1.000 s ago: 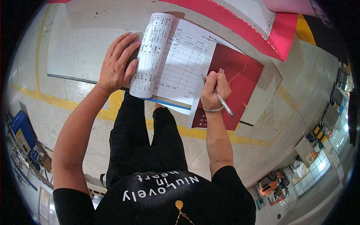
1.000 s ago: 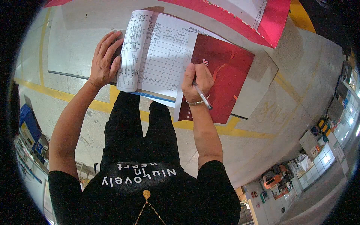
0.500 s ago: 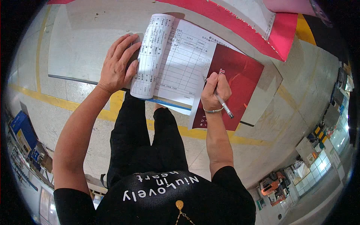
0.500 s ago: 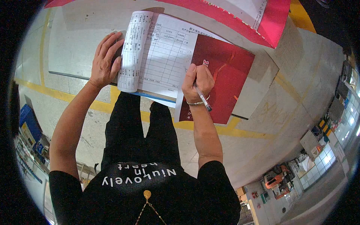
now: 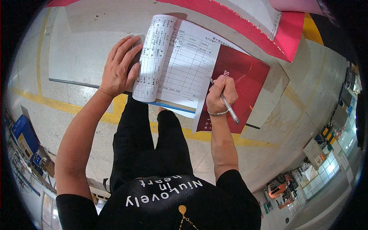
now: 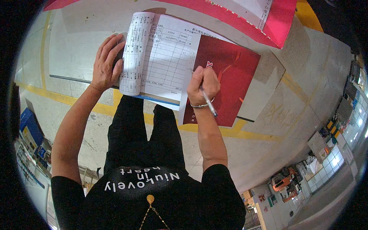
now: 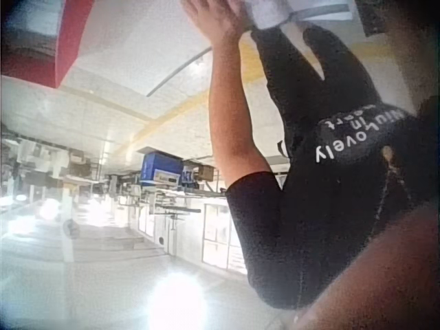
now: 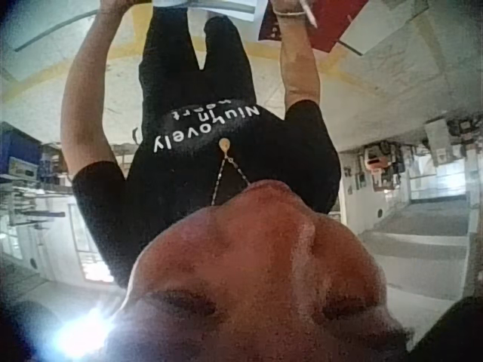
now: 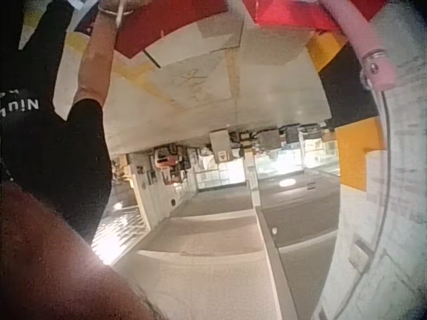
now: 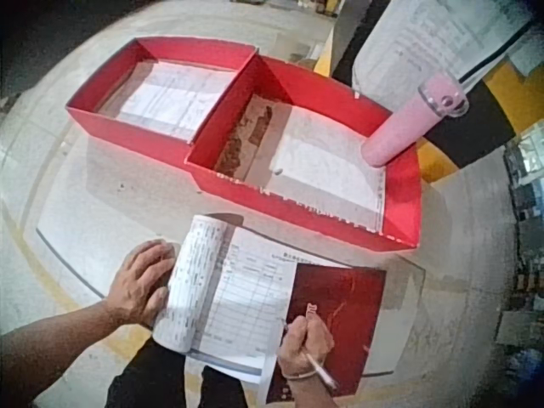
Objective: The person is writing numbers and information into a paper logbook on a table in a warehouse setting.
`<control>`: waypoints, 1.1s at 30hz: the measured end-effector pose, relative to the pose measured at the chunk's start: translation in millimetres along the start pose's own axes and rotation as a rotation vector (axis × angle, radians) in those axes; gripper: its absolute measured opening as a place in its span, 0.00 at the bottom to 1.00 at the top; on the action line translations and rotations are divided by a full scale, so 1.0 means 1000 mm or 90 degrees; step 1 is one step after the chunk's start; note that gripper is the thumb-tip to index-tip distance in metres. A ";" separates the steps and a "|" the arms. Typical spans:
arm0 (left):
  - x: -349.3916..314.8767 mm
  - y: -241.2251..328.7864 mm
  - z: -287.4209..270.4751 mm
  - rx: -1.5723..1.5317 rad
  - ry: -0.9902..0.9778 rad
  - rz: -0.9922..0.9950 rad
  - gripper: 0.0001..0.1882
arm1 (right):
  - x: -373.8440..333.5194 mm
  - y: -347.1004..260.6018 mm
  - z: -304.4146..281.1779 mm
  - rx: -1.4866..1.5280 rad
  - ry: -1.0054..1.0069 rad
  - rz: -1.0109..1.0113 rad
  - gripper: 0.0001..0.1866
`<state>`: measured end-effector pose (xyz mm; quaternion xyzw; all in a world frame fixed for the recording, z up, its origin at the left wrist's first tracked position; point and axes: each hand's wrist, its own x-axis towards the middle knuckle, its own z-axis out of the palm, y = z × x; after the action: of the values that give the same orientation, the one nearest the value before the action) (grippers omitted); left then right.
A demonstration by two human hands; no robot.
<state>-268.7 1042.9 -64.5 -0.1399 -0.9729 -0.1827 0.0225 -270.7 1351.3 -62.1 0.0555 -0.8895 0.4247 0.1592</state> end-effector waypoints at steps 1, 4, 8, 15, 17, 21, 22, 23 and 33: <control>0.000 -0.001 0.000 0.000 0.001 0.001 0.25 | 0.000 0.000 -0.001 0.000 0.001 0.000 0.17; -0.001 -0.002 0.000 -0.005 -0.004 0.006 0.24 | 0.004 -0.006 -0.005 0.109 0.001 0.086 0.17; 0.000 -0.001 -0.001 0.003 -0.002 0.008 0.24 | 0.009 -0.012 -0.011 0.271 -0.027 0.228 0.15; 0.001 0.001 0.000 0.004 -0.002 0.008 0.24 | -0.002 -0.006 -0.001 0.112 -0.002 0.093 0.13; 0.000 0.000 -0.001 0.008 -0.004 0.008 0.24 | -0.003 -0.004 0.001 0.031 -0.002 0.000 0.13; 0.000 -0.001 0.000 0.013 0.000 0.014 0.24 | -0.003 -0.002 0.002 0.018 -0.028 -0.006 0.15; 0.000 -0.001 0.000 0.014 0.001 0.012 0.24 | -0.004 -0.001 0.002 0.018 -0.029 -0.007 0.15; 0.000 -0.001 0.000 0.012 -0.004 0.008 0.24 | -0.005 0.001 0.003 0.023 -0.023 -0.006 0.14; 0.000 -0.002 0.000 0.003 0.000 0.011 0.24 | 0.002 -0.009 0.005 0.017 -0.039 -0.015 0.15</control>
<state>-269.1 1041.0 -64.9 -0.1482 -0.9721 -0.1800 0.0245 -271.2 1341.9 -57.7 0.0813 -0.8874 0.4328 0.1362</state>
